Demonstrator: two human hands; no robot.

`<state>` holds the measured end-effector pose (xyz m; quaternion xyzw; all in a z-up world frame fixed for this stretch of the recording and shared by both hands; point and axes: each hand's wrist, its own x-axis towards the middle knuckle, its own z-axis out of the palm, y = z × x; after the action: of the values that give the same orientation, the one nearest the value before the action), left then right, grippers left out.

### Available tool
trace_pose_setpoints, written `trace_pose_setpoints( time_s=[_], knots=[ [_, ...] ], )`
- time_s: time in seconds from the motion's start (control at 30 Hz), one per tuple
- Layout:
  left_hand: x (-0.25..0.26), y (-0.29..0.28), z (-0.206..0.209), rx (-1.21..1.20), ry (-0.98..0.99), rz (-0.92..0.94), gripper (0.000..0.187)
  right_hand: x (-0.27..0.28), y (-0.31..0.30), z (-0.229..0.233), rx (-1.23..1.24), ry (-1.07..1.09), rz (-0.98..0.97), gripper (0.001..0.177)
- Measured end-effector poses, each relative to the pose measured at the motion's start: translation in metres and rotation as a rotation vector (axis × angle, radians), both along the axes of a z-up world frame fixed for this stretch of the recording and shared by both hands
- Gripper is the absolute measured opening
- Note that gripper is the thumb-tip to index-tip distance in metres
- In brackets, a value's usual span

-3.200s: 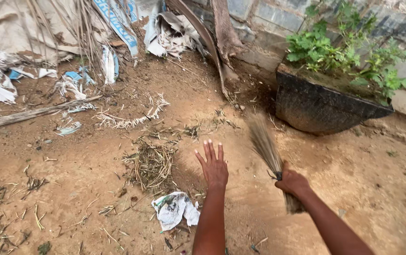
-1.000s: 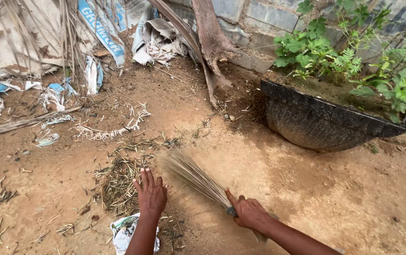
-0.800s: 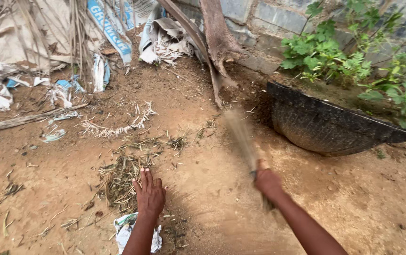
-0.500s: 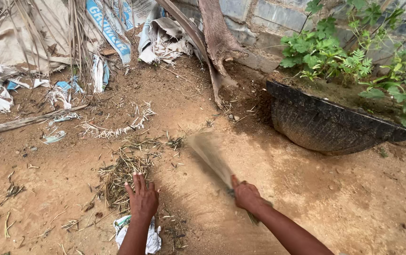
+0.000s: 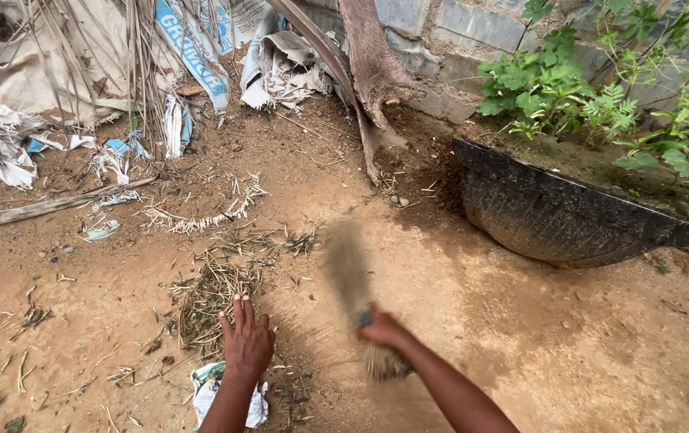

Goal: The person sweeps debris and dried leaves across a dirt floor using a handheld bundle of sticks, gathering the waste into a pile.

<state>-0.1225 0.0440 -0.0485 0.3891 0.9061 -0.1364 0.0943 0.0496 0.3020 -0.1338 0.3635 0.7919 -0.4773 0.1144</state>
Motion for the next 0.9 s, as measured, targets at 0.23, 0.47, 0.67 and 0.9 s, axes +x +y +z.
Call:
trace_pose_setpoints(
  time_s=[0.23,0.47,0.67,0.9],
  knots=[
    [0.009,0.002,0.019,0.023,0.034,0.011,0.055,0.022,-0.021,0.094,-0.008,0.085,-0.109,0.088],
    [0.039,0.005,0.054,-0.057,0.017,-0.040,0.051,0.029,0.041,0.041,0.033,-0.058,-0.386,0.090],
    [0.053,0.026,0.087,-0.071,0.156,-0.110,0.042,0.010,-0.047,0.060,-0.024,-0.038,0.003,0.107],
    [0.055,0.066,0.146,-0.123,0.426,-0.309,0.047,-0.036,-0.015,0.047,0.182,0.076,-0.169,0.082]
  ],
)
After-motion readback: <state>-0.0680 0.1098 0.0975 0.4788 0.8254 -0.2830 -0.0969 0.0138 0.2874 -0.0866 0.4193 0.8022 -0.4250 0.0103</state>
